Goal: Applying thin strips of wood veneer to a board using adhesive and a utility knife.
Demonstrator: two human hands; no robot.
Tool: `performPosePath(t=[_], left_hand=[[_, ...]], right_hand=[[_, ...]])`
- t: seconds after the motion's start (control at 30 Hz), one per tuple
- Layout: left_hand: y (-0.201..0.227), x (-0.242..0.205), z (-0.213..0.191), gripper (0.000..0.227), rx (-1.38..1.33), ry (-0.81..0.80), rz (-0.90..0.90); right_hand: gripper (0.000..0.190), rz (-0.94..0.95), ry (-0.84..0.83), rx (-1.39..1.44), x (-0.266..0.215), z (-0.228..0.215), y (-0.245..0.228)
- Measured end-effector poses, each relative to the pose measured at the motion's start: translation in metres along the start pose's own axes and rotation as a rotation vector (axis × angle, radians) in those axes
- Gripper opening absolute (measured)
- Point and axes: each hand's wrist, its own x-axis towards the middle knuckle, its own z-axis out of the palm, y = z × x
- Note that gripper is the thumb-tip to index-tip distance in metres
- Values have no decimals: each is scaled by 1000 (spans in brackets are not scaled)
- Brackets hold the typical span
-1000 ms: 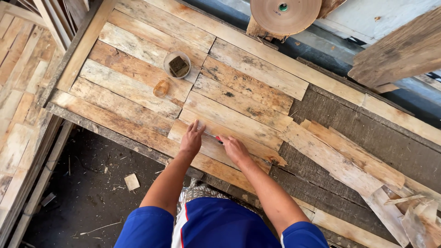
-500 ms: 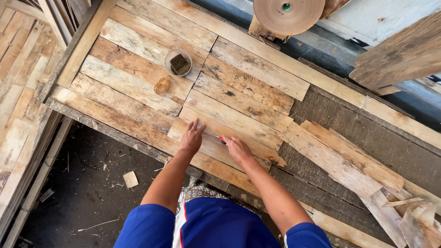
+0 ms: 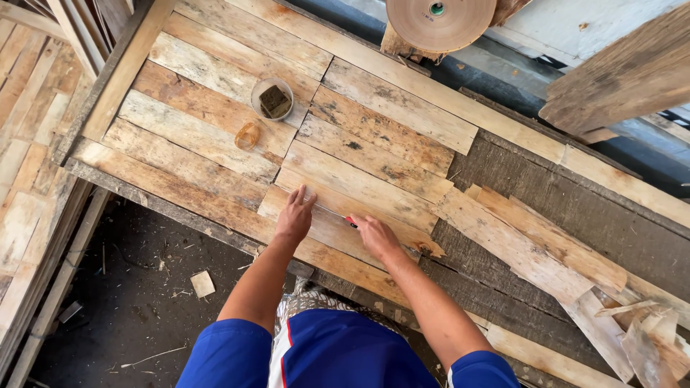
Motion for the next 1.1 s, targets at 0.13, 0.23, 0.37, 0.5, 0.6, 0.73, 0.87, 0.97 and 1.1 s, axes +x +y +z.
performPosePath(t=[0.13, 0.23, 0.37, 0.5, 0.6, 0.73, 0.87, 0.97, 1.1], left_hand=[[-1, -1, 3, 51, 10, -27, -10], [0, -1, 2, 51, 4, -32, -17], [-2, -1, 3, 50, 19, -36, -14], [-5, -1, 11, 49, 9, -9, 9], [-9, -4, 18, 50, 20, 23, 36], [-3, -2, 13, 49, 34, 30, 35], [-4, -3, 14, 43, 32, 70, 1], [4, -2, 5, 40, 3, 71, -25], [-1, 5, 2, 40, 13, 21, -17]], right_hand=[[49, 76, -64, 26, 0, 4, 7], [49, 6, -13, 10, 6, 19, 21], [47, -34, 47, -32, 5, 24, 34], [49, -22, 68, -59, -8, 20, 48], [50, 82, -37, -34, -24, 7, 46], [49, 65, 19, -37, -32, 14, 69], [48, 0, 62, 66, -40, 1, 67], [43, -73, 108, 149, -38, 2, 66], [43, 43, 131, 287, -26, 2, 46]])
